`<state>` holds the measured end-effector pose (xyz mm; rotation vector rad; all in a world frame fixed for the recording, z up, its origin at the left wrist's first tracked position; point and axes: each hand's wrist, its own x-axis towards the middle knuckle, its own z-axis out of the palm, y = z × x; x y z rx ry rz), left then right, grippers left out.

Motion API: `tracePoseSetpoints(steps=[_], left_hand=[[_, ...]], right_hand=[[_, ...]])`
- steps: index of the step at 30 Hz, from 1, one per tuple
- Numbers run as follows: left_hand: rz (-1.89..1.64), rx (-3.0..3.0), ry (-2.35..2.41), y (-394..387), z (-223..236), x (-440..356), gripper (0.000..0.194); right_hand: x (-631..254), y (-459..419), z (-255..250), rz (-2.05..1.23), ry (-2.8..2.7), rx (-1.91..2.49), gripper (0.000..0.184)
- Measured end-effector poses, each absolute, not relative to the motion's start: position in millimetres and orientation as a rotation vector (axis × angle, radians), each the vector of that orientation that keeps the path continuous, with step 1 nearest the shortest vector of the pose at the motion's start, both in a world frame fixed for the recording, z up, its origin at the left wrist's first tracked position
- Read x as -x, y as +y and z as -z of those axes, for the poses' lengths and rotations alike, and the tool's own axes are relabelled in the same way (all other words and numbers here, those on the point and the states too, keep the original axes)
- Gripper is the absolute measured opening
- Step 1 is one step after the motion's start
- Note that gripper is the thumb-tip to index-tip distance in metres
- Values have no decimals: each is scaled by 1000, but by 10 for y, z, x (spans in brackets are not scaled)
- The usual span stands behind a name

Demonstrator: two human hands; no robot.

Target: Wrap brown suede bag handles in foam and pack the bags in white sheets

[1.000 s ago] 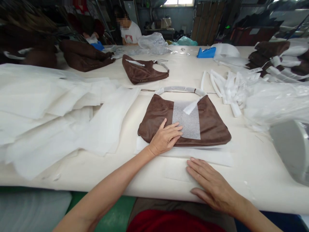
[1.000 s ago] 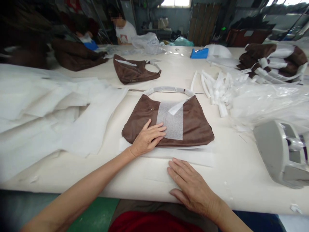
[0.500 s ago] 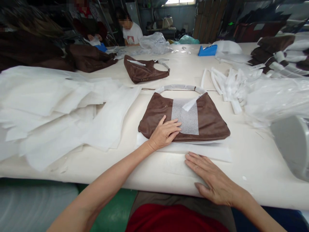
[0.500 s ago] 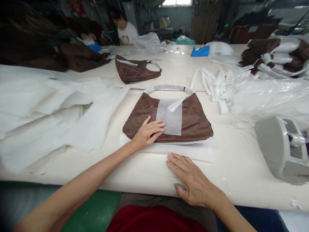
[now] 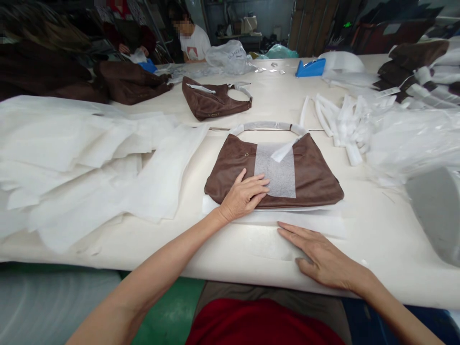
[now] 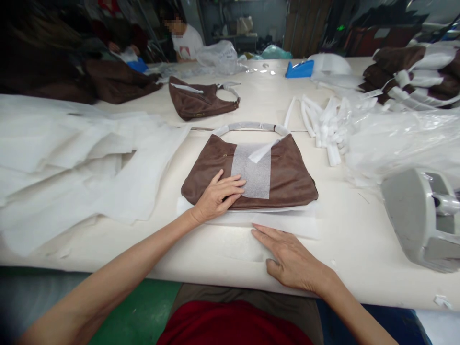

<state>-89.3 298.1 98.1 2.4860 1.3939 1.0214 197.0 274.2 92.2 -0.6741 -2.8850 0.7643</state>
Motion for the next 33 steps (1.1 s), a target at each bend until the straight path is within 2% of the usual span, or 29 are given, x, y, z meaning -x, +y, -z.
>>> tracePoseSetpoints(steps=[7,12,17,24,33], left_hand=[[-1017,-2487,1389,2982,-973,901,16],[-1003,-2451,1406,2984,-979,904,16],[-989,-2449,1413,2980,-995,909,17],[-1002,-2520,1434,2964,-985,907,18],[-987,-2583,1419,2933,-988,905,21]], right_hand=[[-1787,2680,-718,-594,-2649,772,41],[-1731,2702,-623,-493,-2542,704,40],[-1649,2776,-562,-424,-2498,587,55],[-1527,2639,-647,-350,-2366,449,30],[-1539,2566,-866,-333,-2269,335,31]])
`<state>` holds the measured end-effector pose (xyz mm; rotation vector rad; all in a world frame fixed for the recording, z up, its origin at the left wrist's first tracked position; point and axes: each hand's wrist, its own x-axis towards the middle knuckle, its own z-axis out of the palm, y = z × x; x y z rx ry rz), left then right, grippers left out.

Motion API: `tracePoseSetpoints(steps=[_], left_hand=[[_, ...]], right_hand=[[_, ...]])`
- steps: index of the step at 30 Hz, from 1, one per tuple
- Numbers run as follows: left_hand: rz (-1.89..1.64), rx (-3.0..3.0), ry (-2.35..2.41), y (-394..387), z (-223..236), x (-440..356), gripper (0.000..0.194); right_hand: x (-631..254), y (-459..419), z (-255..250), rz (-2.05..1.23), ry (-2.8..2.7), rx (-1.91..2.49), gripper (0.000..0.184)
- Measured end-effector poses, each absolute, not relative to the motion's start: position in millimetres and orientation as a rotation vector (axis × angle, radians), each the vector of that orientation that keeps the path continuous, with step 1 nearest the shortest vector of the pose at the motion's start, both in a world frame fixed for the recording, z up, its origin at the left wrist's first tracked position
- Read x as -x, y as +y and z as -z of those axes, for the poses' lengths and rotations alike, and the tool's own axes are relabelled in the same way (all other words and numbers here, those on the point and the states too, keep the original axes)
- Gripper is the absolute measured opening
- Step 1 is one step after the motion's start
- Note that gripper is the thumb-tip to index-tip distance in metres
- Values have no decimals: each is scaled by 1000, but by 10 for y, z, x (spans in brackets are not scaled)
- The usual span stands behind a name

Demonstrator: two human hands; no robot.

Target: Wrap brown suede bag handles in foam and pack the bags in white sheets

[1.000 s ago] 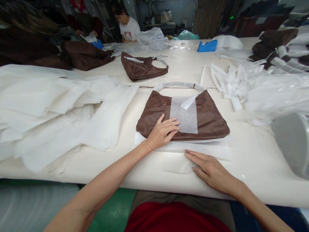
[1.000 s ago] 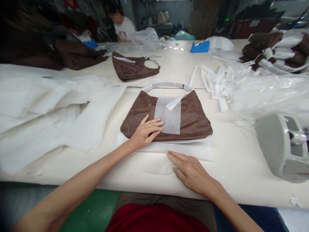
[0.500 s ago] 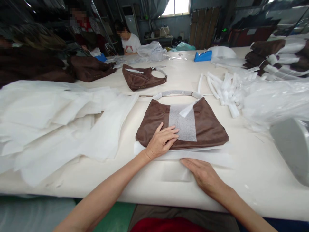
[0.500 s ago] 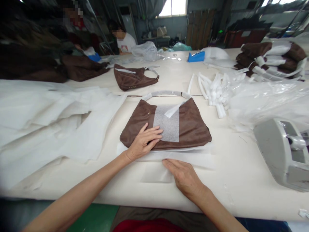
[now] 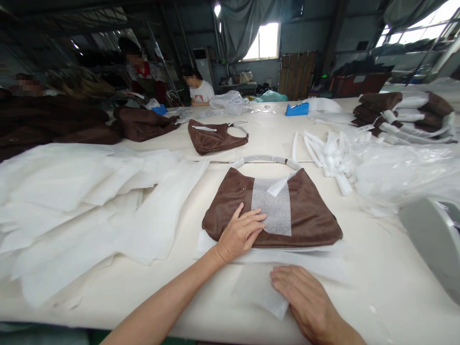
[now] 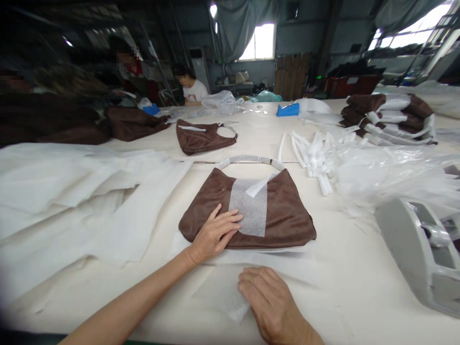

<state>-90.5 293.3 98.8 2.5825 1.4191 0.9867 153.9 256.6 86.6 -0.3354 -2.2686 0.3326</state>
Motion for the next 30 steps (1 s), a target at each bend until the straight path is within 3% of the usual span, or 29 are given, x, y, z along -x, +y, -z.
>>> tracePoseSetpoints(steps=[6,9,17,19,23,30], left_hand=[[-911,-2507,1398,2957,-992,947,22],[-785,-2432,1336,2975,-1042,1008,22],[-483,-2101,989,3018,-1471,1278,53],[-550,-2029,1033,3035,-1439,1277,51],[-738,-1879,1383,3040,-1201,1177,28],[-868,-1913,1753,3026,-1029,1045,27]], right_hand=[[-1383,2815,-1130,-227,-2182,538,34],[-1328,2944,-1162,-248,-2175,731,22],[-1208,3173,-1135,-334,-2082,1269,32],[-1184,3194,-1132,-372,-2077,1363,32],[-1126,3224,-1142,-458,-2067,1578,29],[-1008,3276,-1122,-406,-2061,1853,26]])
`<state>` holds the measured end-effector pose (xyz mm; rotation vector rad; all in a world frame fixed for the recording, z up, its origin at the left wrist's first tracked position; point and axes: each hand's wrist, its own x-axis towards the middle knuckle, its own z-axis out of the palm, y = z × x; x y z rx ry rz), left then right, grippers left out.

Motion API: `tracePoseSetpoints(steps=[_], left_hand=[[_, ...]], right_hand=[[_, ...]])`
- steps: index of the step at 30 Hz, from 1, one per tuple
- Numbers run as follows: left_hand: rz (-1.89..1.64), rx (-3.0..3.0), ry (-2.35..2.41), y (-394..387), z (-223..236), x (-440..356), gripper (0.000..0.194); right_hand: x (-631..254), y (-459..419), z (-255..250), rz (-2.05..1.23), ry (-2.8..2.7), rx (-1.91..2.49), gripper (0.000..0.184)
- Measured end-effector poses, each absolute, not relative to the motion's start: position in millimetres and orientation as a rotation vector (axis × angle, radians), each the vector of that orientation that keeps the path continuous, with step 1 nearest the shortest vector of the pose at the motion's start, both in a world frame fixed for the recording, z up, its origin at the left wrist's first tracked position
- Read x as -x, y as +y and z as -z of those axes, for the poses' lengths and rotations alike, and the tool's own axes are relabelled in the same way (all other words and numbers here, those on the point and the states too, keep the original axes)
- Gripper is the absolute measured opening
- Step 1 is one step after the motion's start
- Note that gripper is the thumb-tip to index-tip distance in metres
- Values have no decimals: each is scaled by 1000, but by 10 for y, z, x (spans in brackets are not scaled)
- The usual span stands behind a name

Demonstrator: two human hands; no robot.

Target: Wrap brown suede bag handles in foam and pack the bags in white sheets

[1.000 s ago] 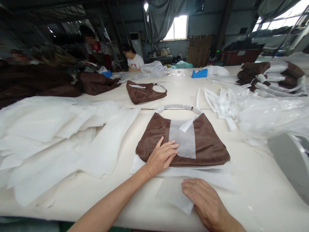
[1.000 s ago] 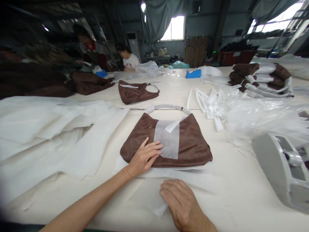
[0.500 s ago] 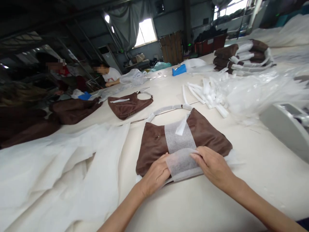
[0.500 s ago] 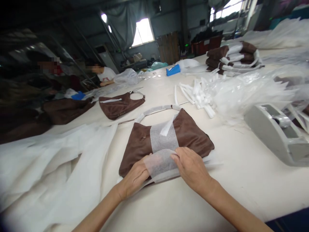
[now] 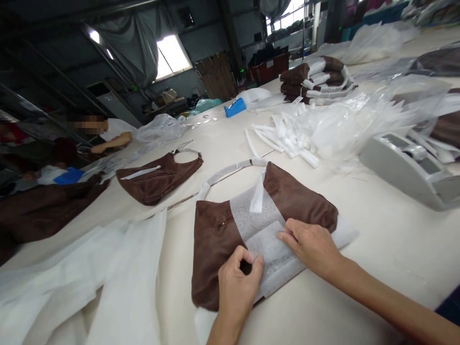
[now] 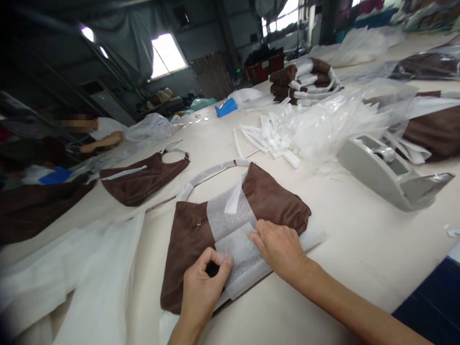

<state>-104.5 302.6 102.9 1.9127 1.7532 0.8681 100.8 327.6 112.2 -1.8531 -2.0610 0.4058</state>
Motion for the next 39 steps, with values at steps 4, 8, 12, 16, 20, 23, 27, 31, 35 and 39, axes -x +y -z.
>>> tracePoseSetpoints(steps=[4,8,12,16,20,23,27,31,35,39], left_hand=[[-960,-1979,1822,3013,-923,1022,19],[-1187,-2158,1756,2980,-905,1033,29],[-1047,-2560,1585,2915,-1087,1017,34],[-710,-2872,1423,2866,-1083,905,51],[-393,-2936,1511,2883,-859,815,67],[-325,-2916,1600,2883,-786,787,70],[-316,-2871,1639,2845,-828,747,68],[-318,-2838,1657,2830,-863,701,66],[-322,-2800,1642,2816,-886,678,66],[-381,-2695,1577,2786,-966,705,66]], right_hand=[[-977,3301,-1102,-377,-2042,1874,28],[-965,3313,-1115,-409,-2055,1914,28],[-963,3312,-1109,-414,-2070,1945,29],[-957,3313,-1089,-422,-2072,1956,29],[-929,3343,-1118,-398,-2047,2000,31],[-921,3376,-1163,-422,-2046,2054,31],[-964,3400,-1167,-462,-2015,2012,24],[-1033,3387,-1152,-571,-1941,1885,20],[-1092,3372,-1196,-740,-1920,1786,13],[-1169,3382,-1153,-767,-2013,1588,16]])
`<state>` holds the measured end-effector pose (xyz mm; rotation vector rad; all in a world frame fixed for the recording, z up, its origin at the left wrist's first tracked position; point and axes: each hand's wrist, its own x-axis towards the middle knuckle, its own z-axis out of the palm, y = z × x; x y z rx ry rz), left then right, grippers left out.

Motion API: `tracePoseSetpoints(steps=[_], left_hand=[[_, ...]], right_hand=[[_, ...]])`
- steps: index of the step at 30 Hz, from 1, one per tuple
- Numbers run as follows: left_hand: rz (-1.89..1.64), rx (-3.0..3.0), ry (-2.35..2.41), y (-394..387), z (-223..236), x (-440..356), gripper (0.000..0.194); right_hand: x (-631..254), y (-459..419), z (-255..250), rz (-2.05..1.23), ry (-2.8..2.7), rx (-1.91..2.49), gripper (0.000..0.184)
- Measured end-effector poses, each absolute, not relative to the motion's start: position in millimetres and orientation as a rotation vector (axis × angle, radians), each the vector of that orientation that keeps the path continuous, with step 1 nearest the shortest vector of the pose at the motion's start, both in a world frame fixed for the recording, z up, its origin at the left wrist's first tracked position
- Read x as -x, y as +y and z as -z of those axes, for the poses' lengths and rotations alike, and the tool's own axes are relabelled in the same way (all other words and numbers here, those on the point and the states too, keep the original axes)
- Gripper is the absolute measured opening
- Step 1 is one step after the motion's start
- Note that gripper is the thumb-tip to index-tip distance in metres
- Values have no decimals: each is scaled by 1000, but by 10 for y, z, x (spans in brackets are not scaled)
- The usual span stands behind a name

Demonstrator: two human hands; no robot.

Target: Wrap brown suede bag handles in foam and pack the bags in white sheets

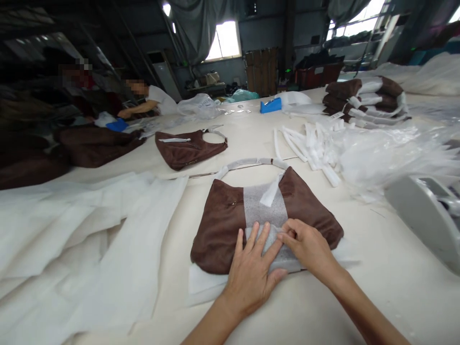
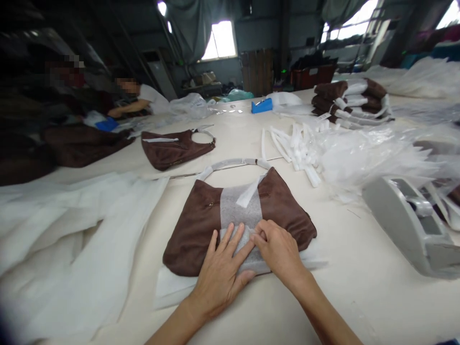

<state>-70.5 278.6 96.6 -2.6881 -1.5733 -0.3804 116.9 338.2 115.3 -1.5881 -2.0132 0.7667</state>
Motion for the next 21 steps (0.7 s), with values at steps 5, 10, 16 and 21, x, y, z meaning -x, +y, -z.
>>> tracePoseSetpoints(steps=[5,10,16,21], left_hand=[[697,2693,-1846,2989,-1240,803,48],[574,2683,-1821,3428,-1420,861,37],[393,2658,-1578,3476,-1269,889,29],[591,2879,-1574,3424,-1261,1025,30]], right_hand=[[-1264,3373,-996,-772,-1947,1420,26],[-1319,3328,-955,-825,-1872,1313,28],[-1356,3342,-988,-631,-1827,1147,24],[-1302,3389,-1021,-681,-1862,1306,25]])
